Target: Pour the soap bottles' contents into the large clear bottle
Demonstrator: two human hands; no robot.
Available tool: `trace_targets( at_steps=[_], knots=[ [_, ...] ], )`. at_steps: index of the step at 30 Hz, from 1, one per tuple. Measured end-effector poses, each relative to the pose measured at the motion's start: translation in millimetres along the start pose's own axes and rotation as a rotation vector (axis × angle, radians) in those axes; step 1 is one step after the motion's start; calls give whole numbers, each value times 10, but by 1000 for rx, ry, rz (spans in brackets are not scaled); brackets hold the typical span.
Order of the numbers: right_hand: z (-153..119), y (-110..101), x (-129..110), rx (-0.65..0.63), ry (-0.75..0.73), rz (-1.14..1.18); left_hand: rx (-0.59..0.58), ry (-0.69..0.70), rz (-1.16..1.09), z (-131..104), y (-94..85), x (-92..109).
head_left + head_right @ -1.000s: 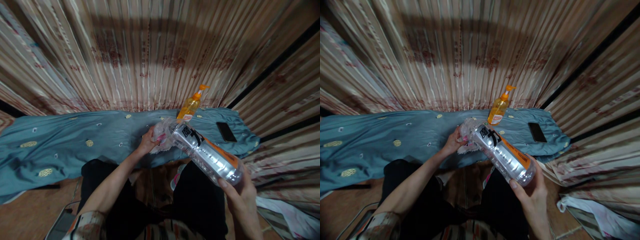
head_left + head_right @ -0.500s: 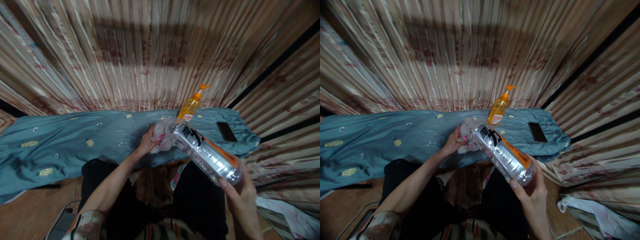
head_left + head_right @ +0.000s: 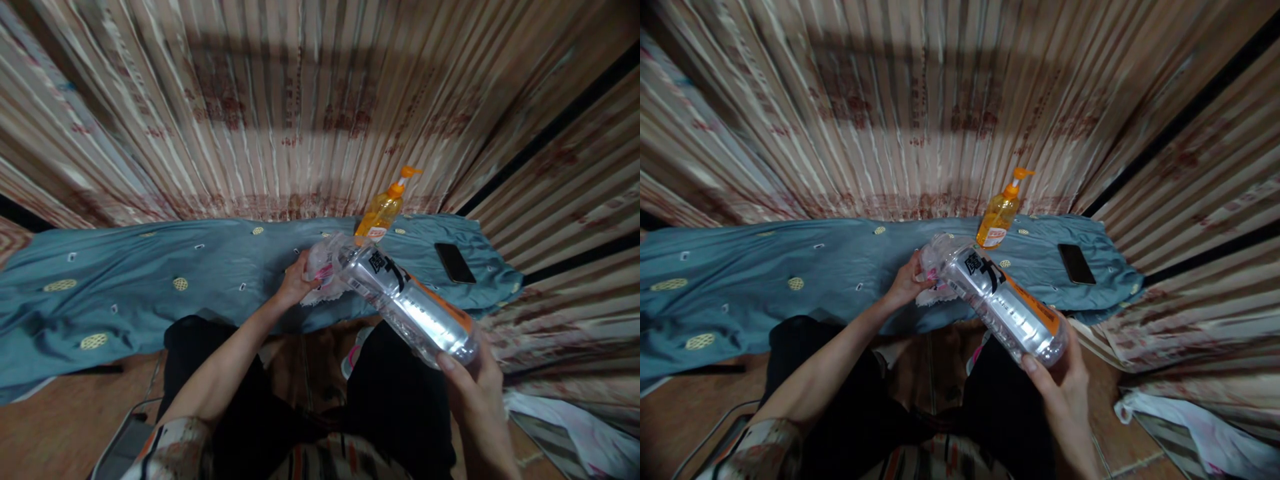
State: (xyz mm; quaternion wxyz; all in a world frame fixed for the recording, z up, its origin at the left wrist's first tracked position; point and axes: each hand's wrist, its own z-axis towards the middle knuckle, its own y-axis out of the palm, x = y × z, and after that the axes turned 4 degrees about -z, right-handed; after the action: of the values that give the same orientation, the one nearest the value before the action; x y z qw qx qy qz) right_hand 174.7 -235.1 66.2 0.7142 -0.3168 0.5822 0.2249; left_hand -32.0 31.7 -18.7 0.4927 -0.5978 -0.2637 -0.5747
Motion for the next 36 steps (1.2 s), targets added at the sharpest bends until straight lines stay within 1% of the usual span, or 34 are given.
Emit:
trace_targets(
  at_steps=[3, 5, 9, 13, 17, 21, 24, 27, 31, 36],
  knots=[
    [14, 0, 85, -38, -27, 1, -17, -7, 14, -7, -3, 10],
    [22, 18, 124, -55, -6, 43, -2, -8, 28, -14, -6, 16],
    [27, 92, 105, -70, 108, 186, -16, 19, 31, -30, -18, 51],
    [41, 158, 56, -68, 148, 277, -30, 21, 37, -44, -34, 92],
    [65, 187, 86, -28, 232, 376, -41, 32, 18, -54, -49, 115],
    [72, 207, 103, -41, 362, 451, -50, 35, 18, -60, -64, 131],
    [70, 220, 84, -32, 416, 485, -42, 42, 40, -59, -69, 125],
    [68, 228, 62, -26, 425, 505, -28, 62, 56, -51, -65, 101],
    [61, 233, 56, -21, 398, 503, -15, 87, 44, -43, -40, 62],
    [46, 227, 47, -17, 346, 464, 64, 93, 49, -49, 11, 32]
  ],
)
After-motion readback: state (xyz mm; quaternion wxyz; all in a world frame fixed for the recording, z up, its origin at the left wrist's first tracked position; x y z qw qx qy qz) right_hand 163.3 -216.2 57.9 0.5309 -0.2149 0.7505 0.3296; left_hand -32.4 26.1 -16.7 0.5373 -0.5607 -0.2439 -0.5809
